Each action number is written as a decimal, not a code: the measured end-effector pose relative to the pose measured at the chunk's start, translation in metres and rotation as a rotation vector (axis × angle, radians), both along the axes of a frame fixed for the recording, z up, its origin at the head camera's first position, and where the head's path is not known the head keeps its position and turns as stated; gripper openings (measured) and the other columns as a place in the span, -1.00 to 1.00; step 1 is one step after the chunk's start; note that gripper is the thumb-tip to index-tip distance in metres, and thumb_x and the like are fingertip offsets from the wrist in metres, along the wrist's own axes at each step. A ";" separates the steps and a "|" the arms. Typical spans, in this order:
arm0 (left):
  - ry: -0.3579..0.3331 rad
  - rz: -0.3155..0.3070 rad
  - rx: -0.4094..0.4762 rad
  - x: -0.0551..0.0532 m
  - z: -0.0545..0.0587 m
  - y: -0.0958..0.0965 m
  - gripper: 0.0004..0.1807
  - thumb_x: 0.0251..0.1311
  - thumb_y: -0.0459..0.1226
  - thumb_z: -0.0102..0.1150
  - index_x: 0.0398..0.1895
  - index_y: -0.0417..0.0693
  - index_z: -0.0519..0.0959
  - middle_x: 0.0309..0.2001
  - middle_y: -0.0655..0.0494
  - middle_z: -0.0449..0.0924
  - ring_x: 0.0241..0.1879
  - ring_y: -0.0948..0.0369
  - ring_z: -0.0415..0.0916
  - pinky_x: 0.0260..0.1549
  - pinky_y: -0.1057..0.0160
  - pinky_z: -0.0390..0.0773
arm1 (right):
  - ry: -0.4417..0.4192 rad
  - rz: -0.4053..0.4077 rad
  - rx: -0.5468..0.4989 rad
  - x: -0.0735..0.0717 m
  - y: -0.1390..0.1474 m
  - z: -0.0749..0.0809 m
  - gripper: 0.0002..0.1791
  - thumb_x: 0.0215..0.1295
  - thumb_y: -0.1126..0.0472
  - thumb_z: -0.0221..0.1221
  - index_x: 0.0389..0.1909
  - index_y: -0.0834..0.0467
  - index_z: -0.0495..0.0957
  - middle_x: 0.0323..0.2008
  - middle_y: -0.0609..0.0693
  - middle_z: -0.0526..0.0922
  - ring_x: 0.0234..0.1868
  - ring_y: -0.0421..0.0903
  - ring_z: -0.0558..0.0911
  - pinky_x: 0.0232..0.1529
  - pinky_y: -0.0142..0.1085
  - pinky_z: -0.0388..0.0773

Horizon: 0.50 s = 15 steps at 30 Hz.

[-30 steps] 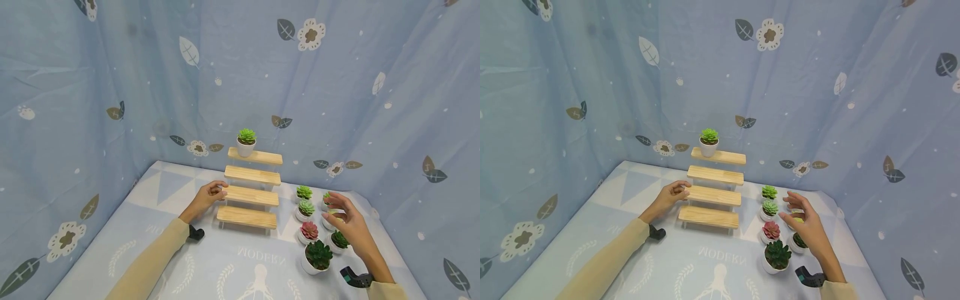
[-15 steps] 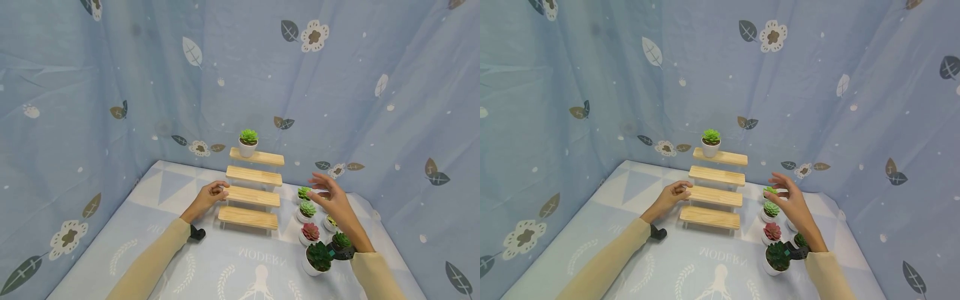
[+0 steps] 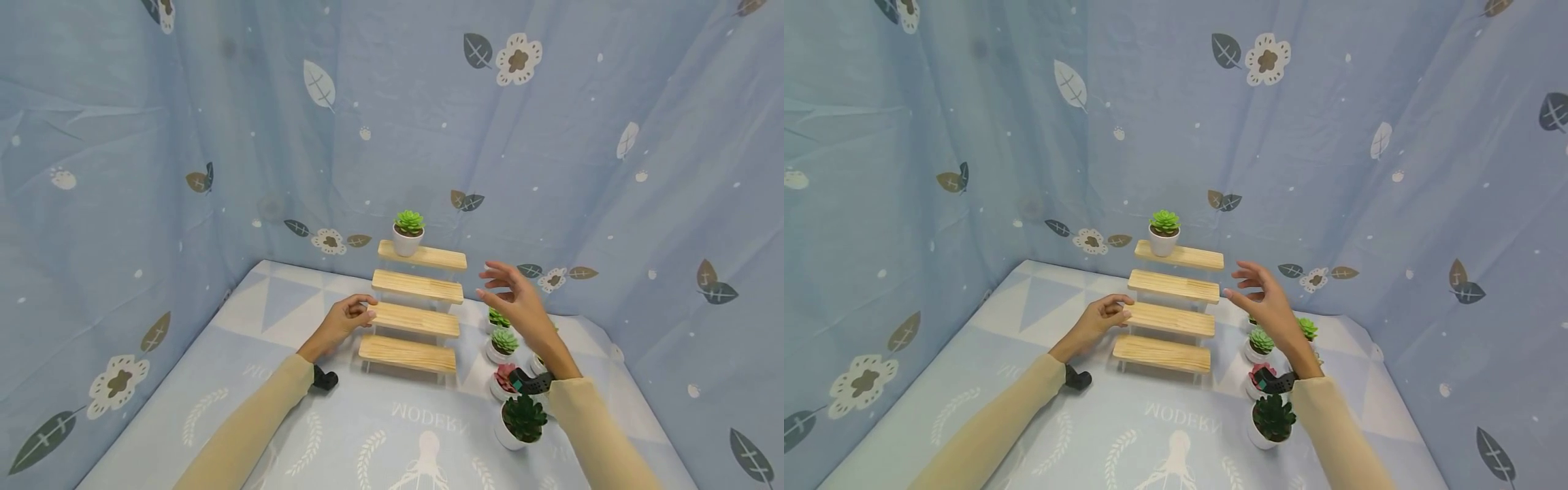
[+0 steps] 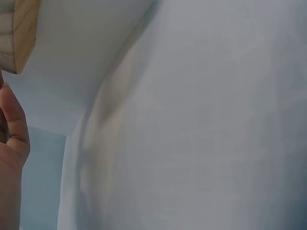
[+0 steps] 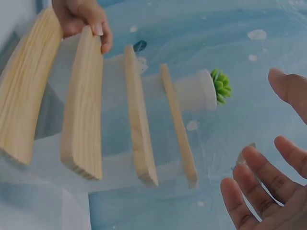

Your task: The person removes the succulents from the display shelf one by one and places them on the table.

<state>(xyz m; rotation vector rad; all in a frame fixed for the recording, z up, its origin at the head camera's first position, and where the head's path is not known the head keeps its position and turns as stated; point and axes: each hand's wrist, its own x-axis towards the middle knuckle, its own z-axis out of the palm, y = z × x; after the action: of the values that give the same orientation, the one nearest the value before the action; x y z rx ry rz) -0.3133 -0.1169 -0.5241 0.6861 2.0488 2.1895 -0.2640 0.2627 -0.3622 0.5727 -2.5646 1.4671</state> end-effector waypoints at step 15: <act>0.005 0.009 -0.010 0.001 -0.001 0.000 -0.61 0.43 -0.24 0.29 0.24 -0.13 0.55 -0.22 -0.07 0.61 -0.21 0.11 0.61 0.06 -0.21 0.63 | -0.049 0.065 -0.112 -0.039 -0.049 -0.001 -0.25 0.43 0.03 0.33 0.55 -0.04 0.24 0.36 0.16 0.45 0.32 0.15 0.44 0.29 0.12 0.38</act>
<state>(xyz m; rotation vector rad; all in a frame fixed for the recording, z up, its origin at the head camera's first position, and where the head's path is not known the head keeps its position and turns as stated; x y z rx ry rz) -0.3121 -0.1169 -0.5250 0.6829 2.0677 2.1838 -0.3026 0.2133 -0.3635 0.6173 -2.5021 1.6534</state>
